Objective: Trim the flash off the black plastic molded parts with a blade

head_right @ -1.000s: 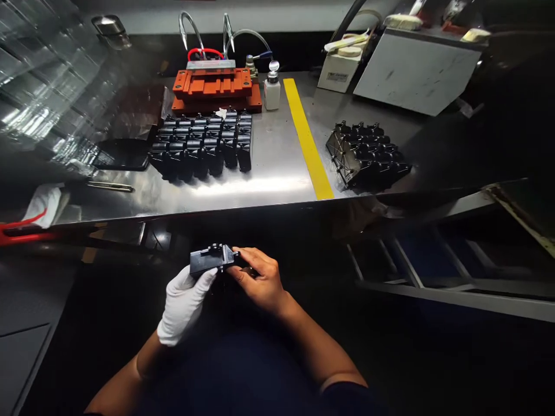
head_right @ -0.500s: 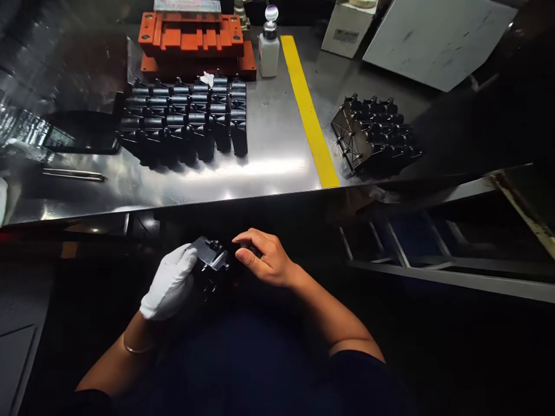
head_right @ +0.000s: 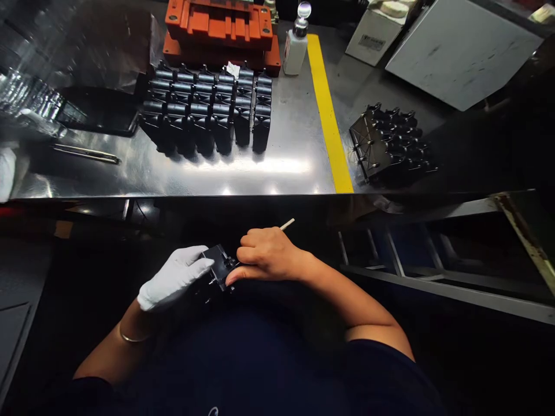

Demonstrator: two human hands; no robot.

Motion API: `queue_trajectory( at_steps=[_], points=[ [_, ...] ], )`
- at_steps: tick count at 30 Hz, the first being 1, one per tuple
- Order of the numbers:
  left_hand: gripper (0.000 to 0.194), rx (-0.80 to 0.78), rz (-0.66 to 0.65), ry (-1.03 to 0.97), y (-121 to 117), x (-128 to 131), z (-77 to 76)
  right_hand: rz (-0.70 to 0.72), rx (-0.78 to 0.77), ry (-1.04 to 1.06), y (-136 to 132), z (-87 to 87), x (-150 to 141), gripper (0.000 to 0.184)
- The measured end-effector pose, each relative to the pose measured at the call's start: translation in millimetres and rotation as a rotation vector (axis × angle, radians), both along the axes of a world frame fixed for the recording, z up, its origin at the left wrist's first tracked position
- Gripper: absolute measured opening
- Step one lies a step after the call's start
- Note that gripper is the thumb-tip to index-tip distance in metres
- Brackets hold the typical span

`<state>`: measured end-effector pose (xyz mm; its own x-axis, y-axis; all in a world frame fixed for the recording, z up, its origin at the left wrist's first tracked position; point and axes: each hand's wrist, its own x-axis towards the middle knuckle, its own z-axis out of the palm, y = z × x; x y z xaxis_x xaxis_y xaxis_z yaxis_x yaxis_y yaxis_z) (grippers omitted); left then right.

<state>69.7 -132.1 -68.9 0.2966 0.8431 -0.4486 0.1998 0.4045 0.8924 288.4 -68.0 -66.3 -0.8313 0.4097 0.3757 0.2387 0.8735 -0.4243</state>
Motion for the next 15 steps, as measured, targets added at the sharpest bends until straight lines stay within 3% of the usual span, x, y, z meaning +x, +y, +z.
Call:
queue_trajectory(
  at_steps=[15],
  points=[
    [0.037,-0.014,0.112,-0.095,1.8,11.9,0.8,-0.159,0.036,0.124,-5.1,-5.9,2.7,0.056]
  ],
)
